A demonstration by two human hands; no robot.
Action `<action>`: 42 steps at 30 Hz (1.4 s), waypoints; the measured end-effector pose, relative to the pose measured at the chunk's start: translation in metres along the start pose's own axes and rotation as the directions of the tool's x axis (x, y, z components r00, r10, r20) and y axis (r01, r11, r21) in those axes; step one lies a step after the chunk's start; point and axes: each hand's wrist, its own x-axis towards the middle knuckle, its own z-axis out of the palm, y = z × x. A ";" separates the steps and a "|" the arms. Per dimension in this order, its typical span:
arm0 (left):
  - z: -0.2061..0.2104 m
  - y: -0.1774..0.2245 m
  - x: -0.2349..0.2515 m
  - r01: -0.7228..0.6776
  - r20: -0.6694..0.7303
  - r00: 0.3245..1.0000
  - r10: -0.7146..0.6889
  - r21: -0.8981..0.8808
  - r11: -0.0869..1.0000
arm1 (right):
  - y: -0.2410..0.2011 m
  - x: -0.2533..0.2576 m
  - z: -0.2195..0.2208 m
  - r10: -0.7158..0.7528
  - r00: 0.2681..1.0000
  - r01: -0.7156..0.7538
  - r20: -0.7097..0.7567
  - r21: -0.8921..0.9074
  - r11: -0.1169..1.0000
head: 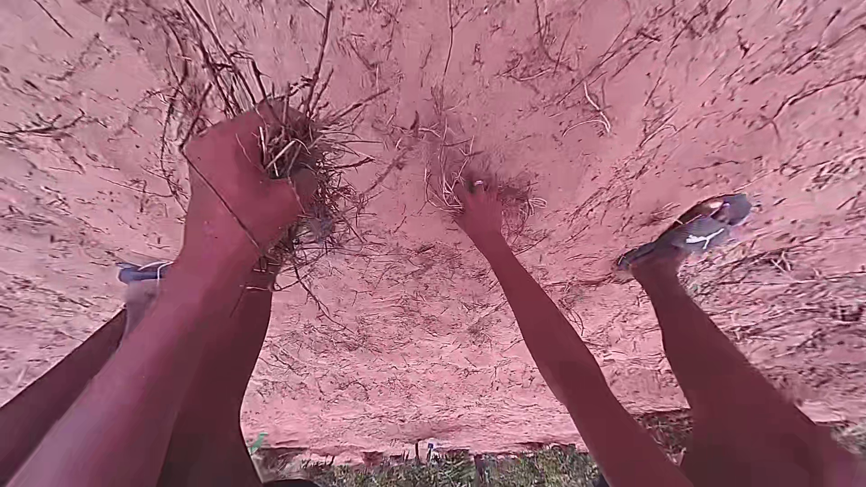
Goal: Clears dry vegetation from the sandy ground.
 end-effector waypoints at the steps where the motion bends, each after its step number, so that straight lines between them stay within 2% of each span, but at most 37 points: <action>1: 0.008 0.001 -0.001 0.029 0.035 0.999 -0.029 0.021 0.999 | 0.009 -0.012 -0.001 -0.028 0.996 0.029 0.083 -0.005 1.000; 3: 0.023 0.000 -0.004 0.072 0.084 0.993 -0.078 0.078 0.994 | 0.031 -0.038 0.000 -0.057 0.968 0.059 0.242 0.000 0.998; 5: 0.033 -0.001 0.002 0.090 0.092 0.991 -0.102 0.127 0.988 | 0.049 -0.066 -0.003 -0.047 0.948 0.030 0.316 0.056 0.998; 7: 0.037 -0.007 0.004 0.107 0.080 0.990 -0.116 0.111 0.988 | 0.052 -0.119 0.011 -0.155 0.910 0.109 0.384 0.139 0.984; 8: 0.039 -0.008 0.003 0.122 0.068 0.989 -0.129 0.101 0.987 | 0.048 -0.152 0.023 -0.273 0.836 0.218 0.475 0.168 0.961; 9: 0.041 -0.009 0.002 0.136 0.054 0.989 -0.141 0.082 0.987 | 0.042 -0.185 0.032 -0.390 0.704 0.341 0.593 0.200 0.919; 10: 0.042 -0.008 0.002 0.151 0.039 0.987 -0.154 0.064 0.986 | 0.035 -0.211 0.042 -0.470 0.576 0.439 0.669 0.231 0.868; 11: 0.043 -0.008 0.004 0.146 0.019 0.989 -0.148 0.060 0.987 | 0.027 -0.227 0.053 -0.498 0.502 0.494 0.707 0.238 0.836; 12: 0.043 -0.009 0.006 0.143 0.011 0.989 -0.144 0.059 0.988 | 0.022 -0.235 0.064 -0.503 0.510 0.511 0.698 0.224 0.830; 14: 0.042 -0.008 0.005 0.141 -0.001 0.990 -0.141 0.044 0.989 | 0.017 -0.226 0.078 -0.484 0.669 0.477 0.564 0.174 0.862; 15: 0.040 -0.008 0.006 0.134 -0.003 0.991 -0.134 0.040 0.990 | 0.012 -0.207 0.079 -0.466 0.733 0.466 0.495 0.134 0.875; 17: 0.041 -0.005 0.005 0.140 0.019 0.990 -0.140 0.016 0.990 | 0.009 -0.153 0.077 -0.462 0.785 0.496 0.412 0.028 0.868; 19: 0.041 -0.012 -0.002 0.156 0.045 0.987 -0.156 0.007 0.988 | -0.001 -0.096 0.076 -0.505 0.790 0.563 0.347 -0.086 0.822; 21: 0.042 -0.019 -0.006 0.136 0.064 0.989 -0.137 0.013 0.991 | -0.003 -0.065 0.089 -0.520 0.785 0.588 0.336 -0.144 0.796; 23: 0.041 -0.019 -0.008 0.114 0.067 0.991 -0.114 0.014 0.993 | 0.000 -0.064 0.103 -0.505 0.777 0.601 0.376 -0.206 0.772; 25: 0.041 -0.017 -0.011 0.119 0.063 0.991 -0.121 0.029 0.992 | 0.013 -0.078 0.119 -0.422 0.756 0.571 0.501 -0.188 0.799; 26: 0.041 -0.016 -0.012 0.128 0.057 0.990 -0.131 0.043 0.991 | 0.020 -0.088 0.125 -0.339 0.752 0.483 0.565 -0.124 0.867; 28: 0.041 -0.015 -0.010 0.144 0.040 0.988 -0.147 0.071 0.987 | 0.041 -0.109 0.135 -0.101 0.744 0.150 0.661 -0.017 0.989; 29: 0.042 -0.016 -0.009 0.142 0.035 0.989 -0.144 0.074 0.987 | 0.056 -0.123 0.134 0.012 0.718 -0.012 0.696 -0.005 1.000; 30: 0.041 -0.016 -0.009 0.135 0.037 0.990 -0.137 0.068 0.989 | 0.073 -0.138 0.127 0.071 0.692 -0.087 0.719 -0.015 0.996; 31: 0.041 -0.015 -0.009 0.131 0.044 0.990 -0.134 0.059 0.990 | 0.090 -0.153 0.114 0.093 0.662 -0.069 0.744 -0.063 0.996; 32: 0.040 -0.013 -0.011 0.125 0.054 0.990 -0.127 0.045 0.991 | 0.109 -0.168 0.102 0.109 0.659 -0.049 0.744 -0.102 0.994; 33: 0.039 -0.010 -0.012 0.125 0.069 0.990 -0.127 0.025 0.992 | 0.127 -0.181 0.087 0.150 0.695 -0.107 0.704 -0.105 0.989; 34: 0.039 -0.010 -0.013 0.117 0.076 0.990 -0.116 0.000 0.993 | 0.142 -0.190 0.071 0.230 0.746 -0.247 0.625 -0.061 0.967; 35: 0.037 -0.010 -0.012 0.113 0.063 0.992 -0.110 -0.046 0.993 | 0.153 -0.194 0.056 0.320 0.809 -0.401 0.494 0.066 0.914; 36: 0.032 -0.012 -0.009 0.122 0.035 0.992 -0.119 -0.106 0.987 | 0.153 -0.192 0.043 0.376 0.854 -0.471 0.359 0.230 0.851; 37: 0.025 -0.014 -0.003 0.149 0.003 0.989 -0.151 -0.170 0.974 | 0.141 -0.183 0.027 0.348 0.888 -0.439 0.299 0.332 0.835; 38: 0.016 -0.016 0.002 0.162 -0.037 0.984 -0.176 -0.232 0.959 | 0.121 -0.173 0.010 0.249 0.927 -0.348 0.280 0.398 0.849; 39: 0.006 -0.015 0.005 0.179 -0.058 0.977 -0.203 -0.280 0.943 | 0.094 -0.165 -0.011 0.178 0.953 -0.284 0.245 0.524 0.803; 40: -0.002 -0.015 0.006 0.190 -0.061 0.974 -0.219 -0.310 0.932 | 0.063 -0.157 -0.037 0.191 0.966 -0.259 0.177 0.727 0.636; 41: -0.011 -0.014 0.007 0.204 -0.038 0.973 -0.230 -0.342 0.917 | 0.029 -0.145 -0.068 0.251 0.961 -0.207 0.114 0.899 0.385; 42: -0.016 -0.014 0.009 0.206 -0.012 0.974 -0.228 -0.384 0.900 | -0.004 -0.131 -0.102 0.304 0.951 -0.116 0.050 0.973 0.202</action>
